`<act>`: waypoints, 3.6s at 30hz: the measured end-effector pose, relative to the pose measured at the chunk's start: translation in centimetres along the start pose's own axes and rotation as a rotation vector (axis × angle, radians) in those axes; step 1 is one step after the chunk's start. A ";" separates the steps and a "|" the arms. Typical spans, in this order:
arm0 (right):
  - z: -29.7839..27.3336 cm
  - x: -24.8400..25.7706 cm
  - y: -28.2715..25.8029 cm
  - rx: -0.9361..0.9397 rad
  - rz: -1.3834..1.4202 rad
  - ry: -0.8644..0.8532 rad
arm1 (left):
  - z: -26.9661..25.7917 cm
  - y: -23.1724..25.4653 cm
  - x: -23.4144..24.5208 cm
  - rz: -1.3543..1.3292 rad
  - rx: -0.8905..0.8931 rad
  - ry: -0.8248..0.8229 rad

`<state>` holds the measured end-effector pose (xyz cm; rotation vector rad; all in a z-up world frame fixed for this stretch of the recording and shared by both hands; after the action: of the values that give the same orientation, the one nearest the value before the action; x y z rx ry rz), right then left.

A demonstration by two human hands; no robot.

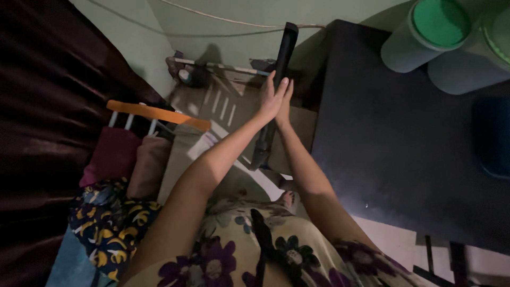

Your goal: The person wipes the surface of a dark dining table and the backrests of adjacent chairs using a cloth. The person moves around the table to clean different sections and chair parts.

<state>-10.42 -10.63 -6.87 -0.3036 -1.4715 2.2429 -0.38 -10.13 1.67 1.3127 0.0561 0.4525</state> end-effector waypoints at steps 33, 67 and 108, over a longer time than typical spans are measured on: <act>-7.3 5.2 -2.8 -0.349 0.174 0.206 | 0.4 -1.3 -1.0 -0.253 0.058 0.006; -13.3 4.6 9.3 -0.494 0.198 0.212 | -2.3 0.3 1.9 -0.174 0.156 -0.055; 3.8 8.3 -15.3 -0.153 0.292 0.298 | 2.4 1.2 -4.0 -0.086 -0.289 -0.029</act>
<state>-15.63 -4.66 9.14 -0.9129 -1.5146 2.1799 -3.65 -13.48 2.62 1.0279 0.0219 0.3531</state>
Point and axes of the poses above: each hand's wrist, its own z-axis towards the middle knuckle, its own x-axis out of the back of the hand, y = z × x, the point moved 7 cm from there along z, towards the middle knuckle, and after that the axes turned 14 degrees about y, right-handed, at the moved point
